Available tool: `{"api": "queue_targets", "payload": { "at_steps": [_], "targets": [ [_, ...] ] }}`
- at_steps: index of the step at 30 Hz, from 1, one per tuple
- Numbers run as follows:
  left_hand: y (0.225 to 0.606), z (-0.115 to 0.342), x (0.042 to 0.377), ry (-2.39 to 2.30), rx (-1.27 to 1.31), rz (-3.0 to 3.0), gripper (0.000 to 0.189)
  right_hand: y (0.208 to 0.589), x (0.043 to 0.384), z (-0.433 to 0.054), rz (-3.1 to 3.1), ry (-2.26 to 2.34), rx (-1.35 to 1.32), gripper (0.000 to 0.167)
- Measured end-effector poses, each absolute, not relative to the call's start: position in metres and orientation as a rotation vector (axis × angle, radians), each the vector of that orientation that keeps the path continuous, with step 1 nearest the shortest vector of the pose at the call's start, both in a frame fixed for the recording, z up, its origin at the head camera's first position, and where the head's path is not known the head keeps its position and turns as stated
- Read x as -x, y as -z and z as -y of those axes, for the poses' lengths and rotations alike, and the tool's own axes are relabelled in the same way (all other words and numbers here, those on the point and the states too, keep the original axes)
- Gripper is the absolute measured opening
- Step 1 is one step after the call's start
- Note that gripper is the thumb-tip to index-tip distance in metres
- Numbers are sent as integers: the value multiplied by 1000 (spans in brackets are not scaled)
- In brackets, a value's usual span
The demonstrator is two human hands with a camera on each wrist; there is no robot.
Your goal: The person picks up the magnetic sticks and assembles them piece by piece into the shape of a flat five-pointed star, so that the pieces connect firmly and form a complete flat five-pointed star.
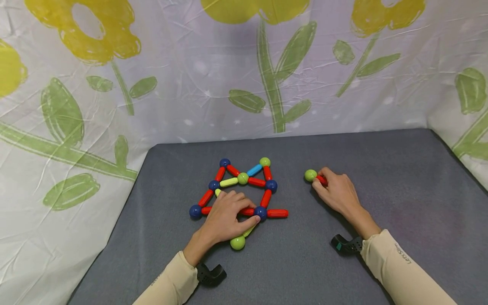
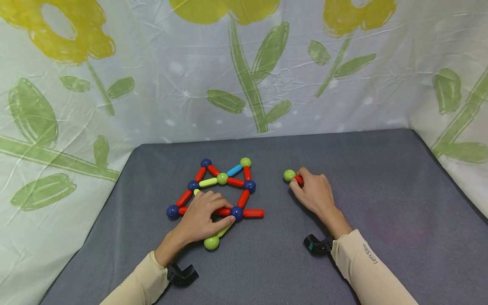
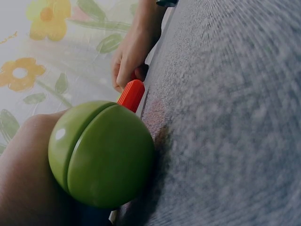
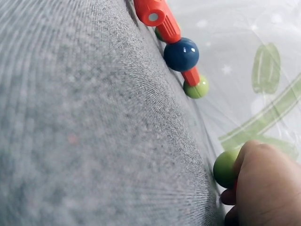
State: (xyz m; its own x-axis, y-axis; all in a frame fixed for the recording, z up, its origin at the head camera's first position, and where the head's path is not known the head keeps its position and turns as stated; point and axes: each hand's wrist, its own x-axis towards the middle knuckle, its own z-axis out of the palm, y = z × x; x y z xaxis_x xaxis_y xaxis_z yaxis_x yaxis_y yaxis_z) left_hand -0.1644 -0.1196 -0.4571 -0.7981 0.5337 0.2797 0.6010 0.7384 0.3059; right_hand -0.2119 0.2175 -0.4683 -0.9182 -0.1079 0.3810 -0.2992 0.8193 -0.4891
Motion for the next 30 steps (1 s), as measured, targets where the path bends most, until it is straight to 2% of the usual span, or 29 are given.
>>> {"api": "queue_targets", "payload": {
  "at_steps": [18, 22, 30],
  "targets": [
    [460, 120, 166, 582, 915, 2717, 27, 468, 212, -217, 2691, -864, -326, 14],
    [460, 120, 166, 584, 916, 2720, 27, 470, 212, -216, 2682, -892, -429, 24],
    [460, 120, 166, 587, 918, 2715, 27, 475, 213, -214, 2620, -828, -662, 33]
  ]
}}
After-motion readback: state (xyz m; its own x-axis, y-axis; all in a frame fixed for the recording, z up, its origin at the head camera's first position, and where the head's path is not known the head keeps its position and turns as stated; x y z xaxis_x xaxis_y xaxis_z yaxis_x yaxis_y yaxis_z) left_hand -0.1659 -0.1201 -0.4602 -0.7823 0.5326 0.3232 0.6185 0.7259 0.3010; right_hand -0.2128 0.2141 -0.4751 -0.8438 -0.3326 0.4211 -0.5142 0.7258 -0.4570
